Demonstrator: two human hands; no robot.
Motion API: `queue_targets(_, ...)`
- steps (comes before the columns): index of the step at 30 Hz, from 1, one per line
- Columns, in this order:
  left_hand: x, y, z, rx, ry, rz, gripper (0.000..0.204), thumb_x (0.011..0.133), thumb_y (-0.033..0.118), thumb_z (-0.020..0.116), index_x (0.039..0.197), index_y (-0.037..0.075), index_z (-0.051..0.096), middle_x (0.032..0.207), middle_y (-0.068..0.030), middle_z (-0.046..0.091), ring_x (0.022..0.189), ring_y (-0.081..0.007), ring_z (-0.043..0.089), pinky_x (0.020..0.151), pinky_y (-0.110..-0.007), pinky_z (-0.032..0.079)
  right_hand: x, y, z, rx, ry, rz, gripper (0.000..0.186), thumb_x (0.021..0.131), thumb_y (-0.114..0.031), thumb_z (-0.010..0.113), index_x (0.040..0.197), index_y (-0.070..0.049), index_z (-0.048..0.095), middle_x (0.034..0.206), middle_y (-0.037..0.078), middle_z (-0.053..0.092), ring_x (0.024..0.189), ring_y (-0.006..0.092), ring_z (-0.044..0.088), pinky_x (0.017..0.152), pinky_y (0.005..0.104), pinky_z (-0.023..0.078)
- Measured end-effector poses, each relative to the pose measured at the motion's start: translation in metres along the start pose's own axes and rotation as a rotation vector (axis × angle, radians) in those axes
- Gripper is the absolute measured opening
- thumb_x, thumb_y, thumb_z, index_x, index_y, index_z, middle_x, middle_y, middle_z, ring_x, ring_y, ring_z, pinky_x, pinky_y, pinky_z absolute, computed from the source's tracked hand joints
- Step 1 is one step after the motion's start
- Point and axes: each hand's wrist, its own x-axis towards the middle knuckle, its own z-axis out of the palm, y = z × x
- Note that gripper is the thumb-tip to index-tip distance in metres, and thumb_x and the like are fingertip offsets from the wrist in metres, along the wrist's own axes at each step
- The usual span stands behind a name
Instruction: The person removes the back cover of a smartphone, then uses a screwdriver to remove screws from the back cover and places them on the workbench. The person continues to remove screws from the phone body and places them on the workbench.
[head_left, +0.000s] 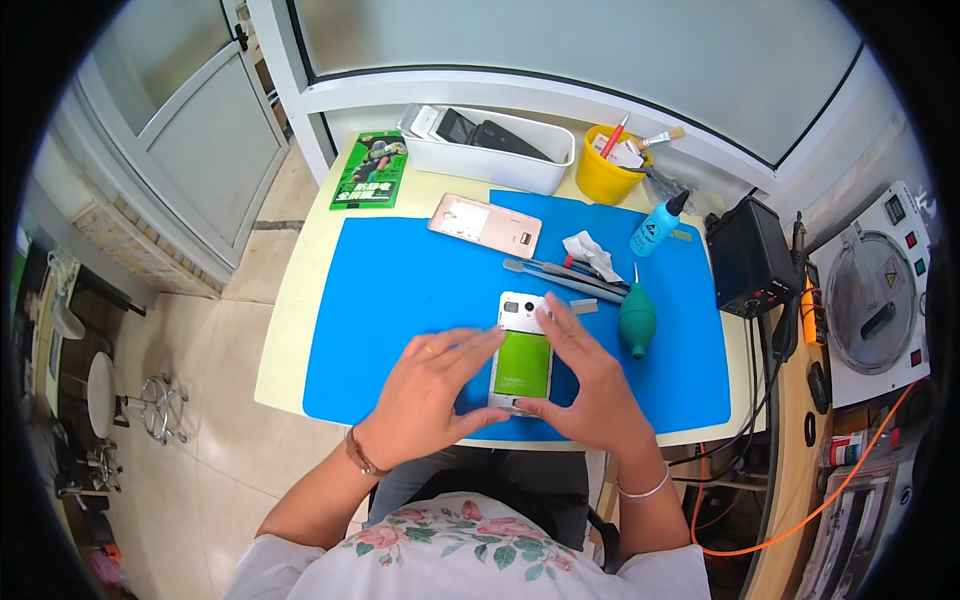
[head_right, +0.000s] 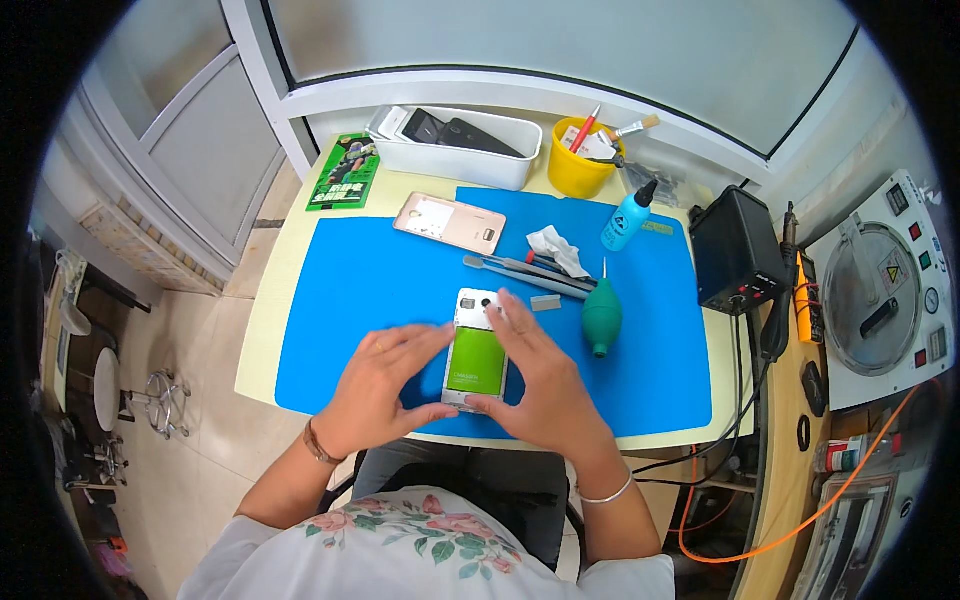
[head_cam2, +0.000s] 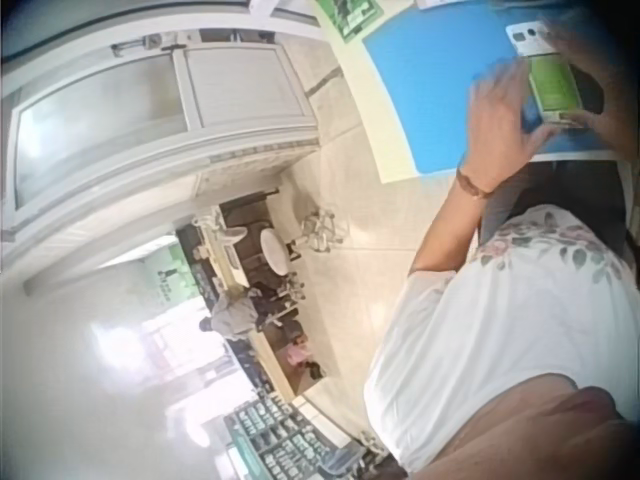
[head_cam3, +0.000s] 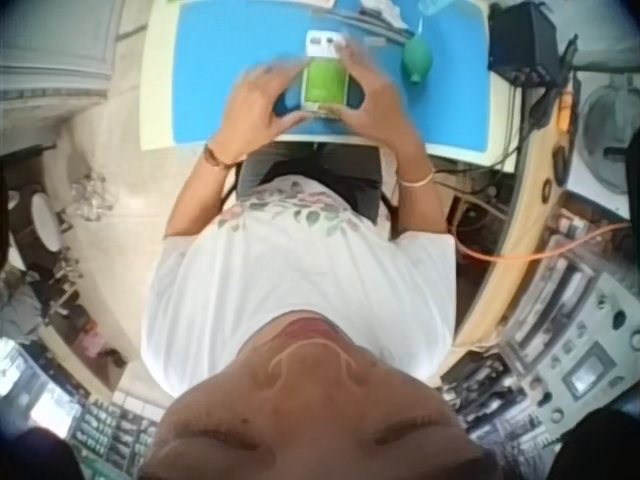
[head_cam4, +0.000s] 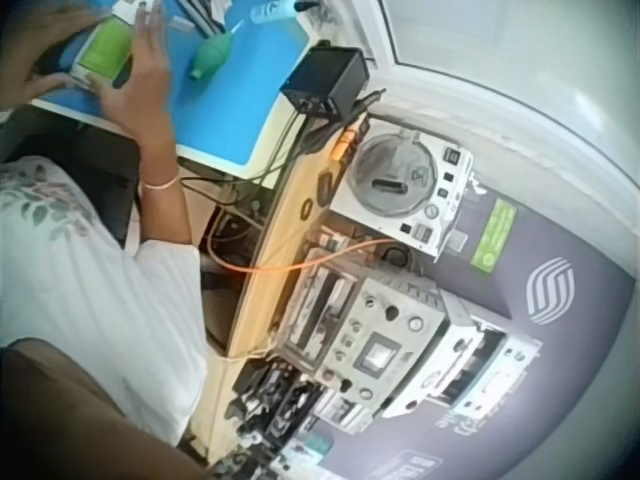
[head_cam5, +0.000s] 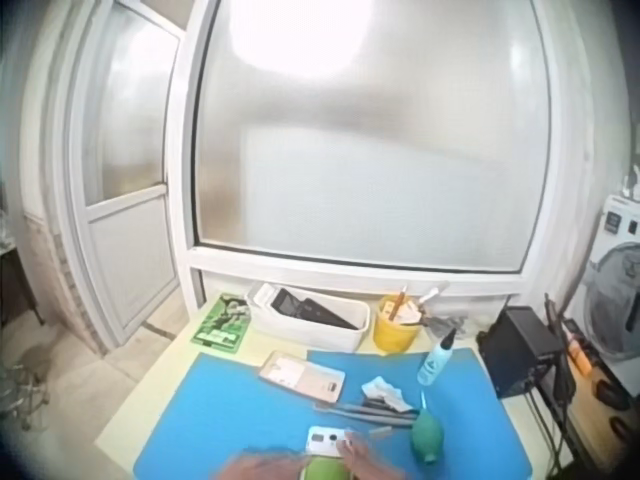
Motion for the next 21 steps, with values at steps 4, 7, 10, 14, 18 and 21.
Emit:
queue_targets(4,0.022,-0.017,0.000,0.010,-0.139,0.038,0.107,0.078,0.054,0.089,0.162,0.007,0.042,0.167,-0.0167,0.043,0.155,-0.0353,0.038,0.120,-0.051,0.035,0.008,0.013,-0.003,-0.146,-0.076,-0.031,0.119,0.073,-0.049,0.094,0.163,0.002,0.034,0.172,0.023,0.030,0.160,0.0381,0.027,0.131,0.0495,0.023)
queue_targets(7,0.033,-0.028,0.005,0.023,-0.224,0.074,0.117,0.075,0.063,0.087,0.164,0.006,0.037,0.173,-0.0167,0.033,0.160,-0.0354,0.030,0.124,-0.053,0.029,0.014,0.019,-0.006,-0.141,-0.171,-0.044,0.127,0.068,-0.052,0.096,0.163,0.003,0.032,0.172,0.024,0.029,0.162,0.0368,0.024,0.132,0.0503,0.019)
queue_targets(10,0.040,-0.030,0.004,0.050,-0.329,0.077,0.126,0.073,0.066,0.087,0.167,0.005,0.030,0.175,-0.0171,0.026,0.162,-0.0360,0.025,0.126,-0.054,0.025,0.015,0.021,-0.013,-0.170,-0.218,-0.049,0.129,0.065,-0.050,0.098,0.164,0.000,0.033,0.172,0.022,0.030,0.161,0.0350,0.026,0.133,0.0512,0.019)
queue_targets(14,0.040,-0.030,0.003,0.064,-0.378,0.071,0.134,0.069,0.066,0.089,0.169,0.004,0.024,0.177,-0.0176,0.022,0.163,-0.0365,0.022,0.128,-0.053,0.023,0.026,0.020,-0.028,-0.239,-0.326,-0.028,0.128,0.061,-0.042,0.100,0.165,-0.004,0.035,0.172,0.016,0.034,0.160,0.0324,0.029,0.133,0.0525,0.018)
queue_targets(18,0.042,-0.030,0.003,0.063,-0.399,0.063,0.136,0.068,0.066,0.089,0.169,0.004,0.023,0.177,-0.0172,0.021,0.163,-0.0359,0.021,0.129,-0.054,0.022,0.033,0.018,-0.030,-0.250,-0.352,-0.006,0.126,0.058,-0.032,0.101,0.164,-0.006,0.039,0.170,0.015,0.037,0.159,0.0320,0.031,0.133,0.0536,0.020)
queue_targets(21,0.043,-0.029,0.002,0.046,-0.399,0.053,0.134,0.069,0.065,0.090,0.169,0.004,0.024,0.176,-0.0175,0.023,0.163,-0.0359,0.021,0.131,-0.054,0.020,0.033,0.015,-0.030,-0.240,-0.345,0.007,0.124,0.057,-0.026,0.100,0.163,-0.004,0.039,0.170,0.017,0.037,0.159,0.0326,0.031,0.132,0.0526,0.022)
